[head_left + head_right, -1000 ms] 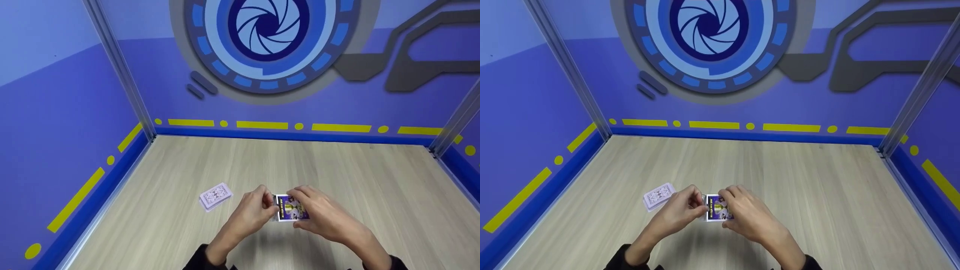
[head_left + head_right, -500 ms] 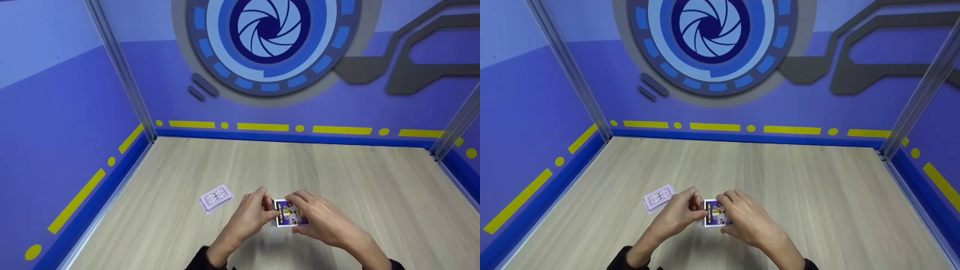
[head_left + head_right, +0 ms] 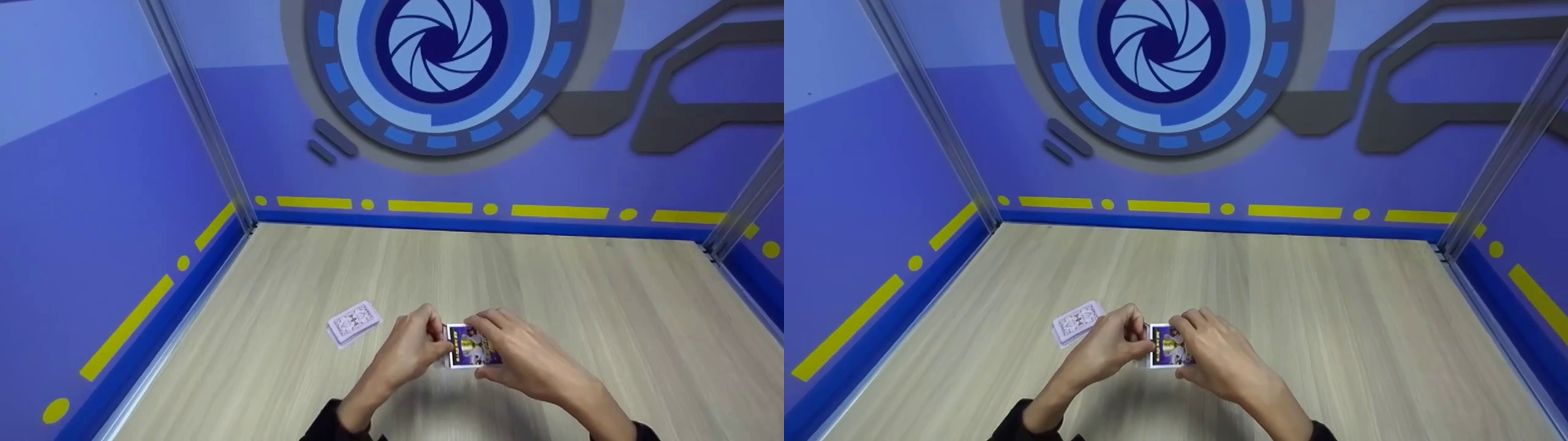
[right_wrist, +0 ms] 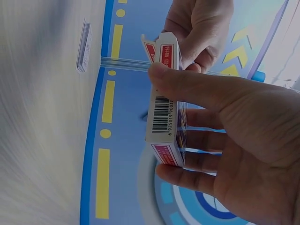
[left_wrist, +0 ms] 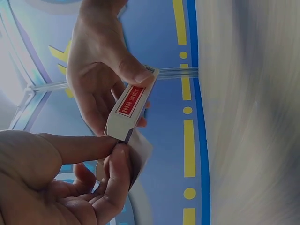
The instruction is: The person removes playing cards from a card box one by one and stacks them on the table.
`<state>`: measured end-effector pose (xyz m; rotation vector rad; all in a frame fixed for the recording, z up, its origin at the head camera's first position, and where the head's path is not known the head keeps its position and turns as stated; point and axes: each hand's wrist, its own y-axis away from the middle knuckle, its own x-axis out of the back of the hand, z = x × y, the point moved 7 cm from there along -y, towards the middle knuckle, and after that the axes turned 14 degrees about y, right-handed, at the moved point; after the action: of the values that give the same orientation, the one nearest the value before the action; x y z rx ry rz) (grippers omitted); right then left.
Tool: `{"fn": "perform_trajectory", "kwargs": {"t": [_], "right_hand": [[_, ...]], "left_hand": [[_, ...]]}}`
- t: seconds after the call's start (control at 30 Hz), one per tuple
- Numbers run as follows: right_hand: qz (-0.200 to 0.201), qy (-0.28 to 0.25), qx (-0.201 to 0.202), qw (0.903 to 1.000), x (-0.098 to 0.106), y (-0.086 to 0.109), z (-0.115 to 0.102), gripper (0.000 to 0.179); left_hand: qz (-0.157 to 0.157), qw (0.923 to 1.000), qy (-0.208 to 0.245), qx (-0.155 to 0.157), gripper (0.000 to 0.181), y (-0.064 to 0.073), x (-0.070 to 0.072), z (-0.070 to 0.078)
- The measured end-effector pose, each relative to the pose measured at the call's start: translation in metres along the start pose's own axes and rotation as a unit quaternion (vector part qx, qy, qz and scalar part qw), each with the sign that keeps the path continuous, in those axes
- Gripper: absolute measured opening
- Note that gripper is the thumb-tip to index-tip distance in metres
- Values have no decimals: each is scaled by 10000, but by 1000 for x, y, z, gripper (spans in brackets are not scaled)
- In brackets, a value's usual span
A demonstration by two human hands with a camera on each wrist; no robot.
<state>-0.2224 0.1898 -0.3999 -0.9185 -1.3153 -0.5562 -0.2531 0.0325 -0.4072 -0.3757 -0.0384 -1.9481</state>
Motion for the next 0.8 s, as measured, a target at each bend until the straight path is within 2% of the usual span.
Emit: {"fn": "perform_trajectory", "kwargs": {"t": [0.1, 0.3, 0.43, 0.63, 0.8], "right_hand": [[-23, -28, -70, 10000, -1, 0, 2, 71], [61, -3, -178, 9998, -2, 0, 8, 71], [127, -16, -255, 9996, -1, 0, 11, 70], [220, -26, -398, 9990, 2, -1, 17, 70], [217, -12, -405, 9989, -1, 0, 19, 70]], "left_hand": [[-33, 9999, 121, 85, 27, 0, 2, 0], [37, 9994, 355, 9, 23, 0, 7, 3], [96, 9994, 326, 36, 23, -1, 12, 5], [165, 9997, -111, -110, 24, -2, 19, 11], [-129, 9948, -953, -333, 31, 0, 17, 12]]}}
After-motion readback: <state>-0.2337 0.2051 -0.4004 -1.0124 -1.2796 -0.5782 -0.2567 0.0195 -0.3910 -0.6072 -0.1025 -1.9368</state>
